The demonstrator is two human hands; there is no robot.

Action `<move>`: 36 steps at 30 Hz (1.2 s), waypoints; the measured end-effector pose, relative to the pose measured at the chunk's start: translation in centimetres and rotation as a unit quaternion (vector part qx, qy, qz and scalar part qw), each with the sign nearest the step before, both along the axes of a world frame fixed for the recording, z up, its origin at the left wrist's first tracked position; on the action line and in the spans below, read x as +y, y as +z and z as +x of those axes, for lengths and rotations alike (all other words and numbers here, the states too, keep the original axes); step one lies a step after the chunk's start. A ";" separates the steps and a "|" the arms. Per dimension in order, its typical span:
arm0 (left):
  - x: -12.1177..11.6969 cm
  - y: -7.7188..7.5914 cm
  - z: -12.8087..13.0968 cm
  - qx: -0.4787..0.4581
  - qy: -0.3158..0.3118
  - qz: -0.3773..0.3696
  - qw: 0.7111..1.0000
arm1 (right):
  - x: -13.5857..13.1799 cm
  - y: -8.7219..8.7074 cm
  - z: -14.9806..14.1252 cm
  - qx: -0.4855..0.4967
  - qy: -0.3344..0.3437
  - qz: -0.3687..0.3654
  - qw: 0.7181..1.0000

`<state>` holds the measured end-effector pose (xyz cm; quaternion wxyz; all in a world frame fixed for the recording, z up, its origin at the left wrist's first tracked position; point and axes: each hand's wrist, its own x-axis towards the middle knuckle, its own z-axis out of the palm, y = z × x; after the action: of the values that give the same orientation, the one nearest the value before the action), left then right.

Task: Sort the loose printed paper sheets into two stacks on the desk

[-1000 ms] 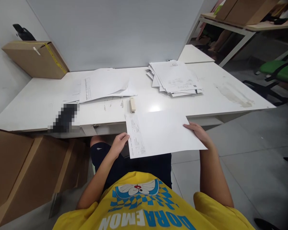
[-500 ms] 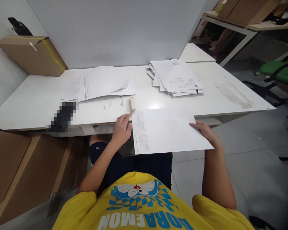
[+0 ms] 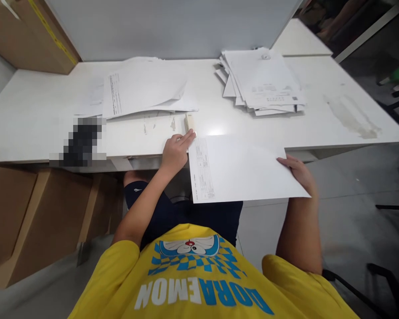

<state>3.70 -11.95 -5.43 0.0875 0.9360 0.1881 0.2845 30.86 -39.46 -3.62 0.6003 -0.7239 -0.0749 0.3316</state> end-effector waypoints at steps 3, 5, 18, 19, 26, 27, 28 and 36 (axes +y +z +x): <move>-0.2 -0.4 0.2 -0.005 0.000 0.009 1.000 | 0.1 0.0 -0.1 -0.012 -0.016 0.004 1.000; -0.3 -0.4 0.1 -0.002 -0.005 0.018 1.000 | 0.2 0.1 -0.2 -0.018 -0.033 0.004 0.999; -0.4 -0.3 -0.3 0.018 0.008 0.069 0.997 | -2.5 1.9 -3.2 -0.002 -0.042 -0.050 0.998; -0.4 -0.3 -0.3 0.021 0.006 0.067 0.998 | -3.4 2.2 -3.3 -0.016 -0.057 -0.048 0.997; -0.4 -0.1 -0.5 0.041 0.001 0.029 0.999 | -5.3 2.2 -0.9 -0.317 -0.265 0.107 0.904; -0.5 -0.1 -0.5 0.042 0.001 0.027 0.999 | -4.4 1.9 -0.3 -0.331 -0.265 0.137 0.895; -0.5 0.0 -0.5 0.044 0.001 0.028 0.999 | -3.4 1.7 0.3 -0.329 -0.262 0.165 0.892; -1.1 0.6 -0.8 0.080 0.026 0.048 0.995 | 8.7 1.6 5.4 -0.172 -0.238 0.170 0.941</move>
<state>2.91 -13.07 -4.81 0.0194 0.9536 0.2052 0.2195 36.27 -30.79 -2.00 0.7536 -0.6540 -0.0579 0.0319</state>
